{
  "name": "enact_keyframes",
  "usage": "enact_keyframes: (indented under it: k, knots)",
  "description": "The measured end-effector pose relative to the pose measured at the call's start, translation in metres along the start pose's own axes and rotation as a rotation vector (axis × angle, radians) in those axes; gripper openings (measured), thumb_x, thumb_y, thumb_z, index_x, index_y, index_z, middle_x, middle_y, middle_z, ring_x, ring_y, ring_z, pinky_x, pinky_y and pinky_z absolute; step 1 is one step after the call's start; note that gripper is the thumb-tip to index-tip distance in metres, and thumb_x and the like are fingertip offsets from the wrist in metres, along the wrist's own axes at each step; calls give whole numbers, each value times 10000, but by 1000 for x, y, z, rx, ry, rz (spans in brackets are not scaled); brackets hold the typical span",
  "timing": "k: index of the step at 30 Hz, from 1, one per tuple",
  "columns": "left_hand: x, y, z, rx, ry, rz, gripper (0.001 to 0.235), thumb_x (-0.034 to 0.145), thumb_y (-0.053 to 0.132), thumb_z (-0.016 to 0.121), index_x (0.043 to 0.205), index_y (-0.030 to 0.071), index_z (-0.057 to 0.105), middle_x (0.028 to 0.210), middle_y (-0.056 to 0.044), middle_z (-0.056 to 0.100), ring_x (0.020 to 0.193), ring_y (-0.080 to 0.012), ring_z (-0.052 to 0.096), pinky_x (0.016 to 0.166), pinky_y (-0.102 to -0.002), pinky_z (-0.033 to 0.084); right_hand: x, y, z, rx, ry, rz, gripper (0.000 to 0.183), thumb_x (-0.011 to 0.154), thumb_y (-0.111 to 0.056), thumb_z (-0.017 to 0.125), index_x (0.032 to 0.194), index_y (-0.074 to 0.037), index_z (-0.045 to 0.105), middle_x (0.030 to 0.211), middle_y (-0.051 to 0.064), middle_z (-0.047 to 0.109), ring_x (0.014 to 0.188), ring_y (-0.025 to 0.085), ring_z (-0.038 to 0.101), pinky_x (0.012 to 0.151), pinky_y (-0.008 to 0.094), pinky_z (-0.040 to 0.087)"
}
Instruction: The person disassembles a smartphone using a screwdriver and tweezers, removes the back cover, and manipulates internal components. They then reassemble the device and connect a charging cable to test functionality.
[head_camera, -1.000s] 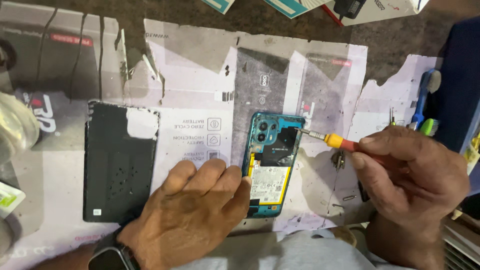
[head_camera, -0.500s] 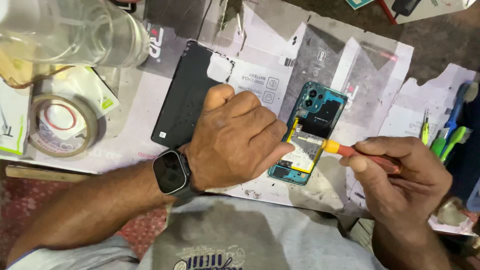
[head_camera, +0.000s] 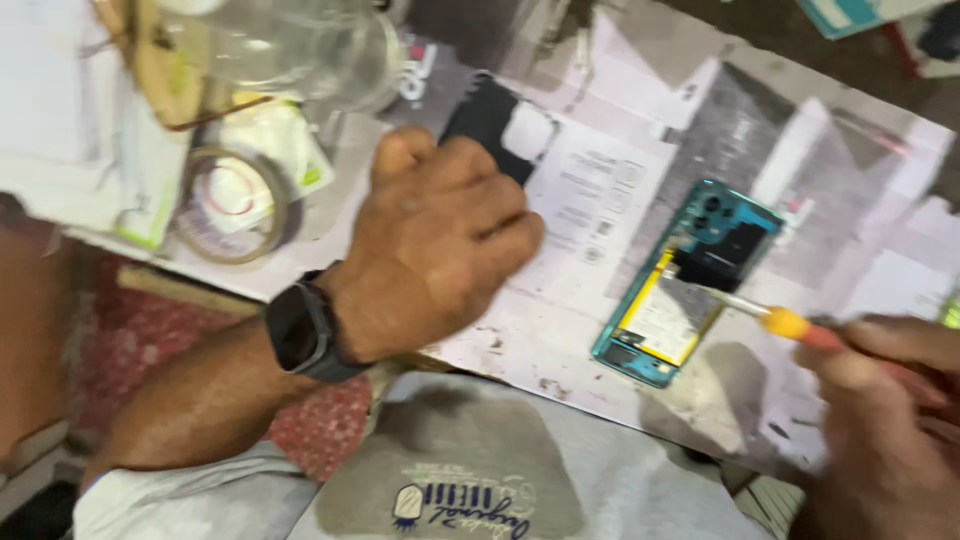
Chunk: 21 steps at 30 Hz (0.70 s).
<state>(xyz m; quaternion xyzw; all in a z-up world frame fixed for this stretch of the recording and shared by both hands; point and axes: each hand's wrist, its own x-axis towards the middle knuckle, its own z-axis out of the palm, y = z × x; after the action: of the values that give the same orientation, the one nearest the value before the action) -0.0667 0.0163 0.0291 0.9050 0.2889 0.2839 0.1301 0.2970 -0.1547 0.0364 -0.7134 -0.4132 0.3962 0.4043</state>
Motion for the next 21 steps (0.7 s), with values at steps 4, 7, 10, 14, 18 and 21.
enact_keyframes:
  k: [4, 7, 10, 14, 18, 21]
  knots:
    - [-21, -11, -22, 204, -191, -156, 90, 829, 84, 699, 899, 131, 728, 913, 5, 631, 974, -216, 559, 914, -471, 372, 9, 58, -30, 152, 42, 85, 159, 1093, -18, 606, 1241, 21, 563, 1035, 147, 688, 851, 138, 665, 781, 227, 551]
    - [-28, -14, -26, 269, -264, -211, 34, 857, 110, 706, 883, 110, 727, 901, -22, 625, 951, -231, 547, 910, -463, 378, 9, 92, -39, 160, 99, 109, 157, 1088, -2, 619, 1235, 28, 570, 1041, 154, 687, 868, 141, 673, 791, 229, 560]
    - [-28, -14, -28, 299, -232, -217, 64, 876, 115, 710, 933, 103, 736, 909, -30, 606, 966, -234, 551, 915, -461, 375, 8, 97, -40, 147, 149, 83, 156, 1083, 15, 631, 1228, 34, 577, 1048, 161, 687, 884, 144, 681, 801, 232, 569]
    - [-14, -13, -39, 259, -153, -148, 59, 874, 84, 711, 928, 104, 722, 936, -18, 610, 954, -231, 553, 908, -456, 372, 8, 69, -22, 107, 216, -13, 155, 1076, 38, 647, 1219, 44, 587, 1056, 170, 687, 906, 149, 692, 815, 236, 581]
    - [12, 3, -32, 154, -160, -78, 124, 832, 98, 738, 955, 109, 741, 911, -33, 621, 915, -254, 574, 866, -474, 373, 12, 24, -7, -28, 225, -192, 156, 1070, 60, 664, 1210, 53, 596, 1064, 180, 686, 928, 153, 702, 828, 239, 593]
    - [36, 26, -13, -33, -229, -43, 362, 782, 78, 712, 1144, 83, 718, 1122, -41, 654, 1039, -246, 588, 946, -498, 358, 12, -10, -10, -201, 175, -333, 158, 1065, 77, 676, 1204, 60, 603, 1070, 187, 686, 945, 156, 710, 838, 242, 602]
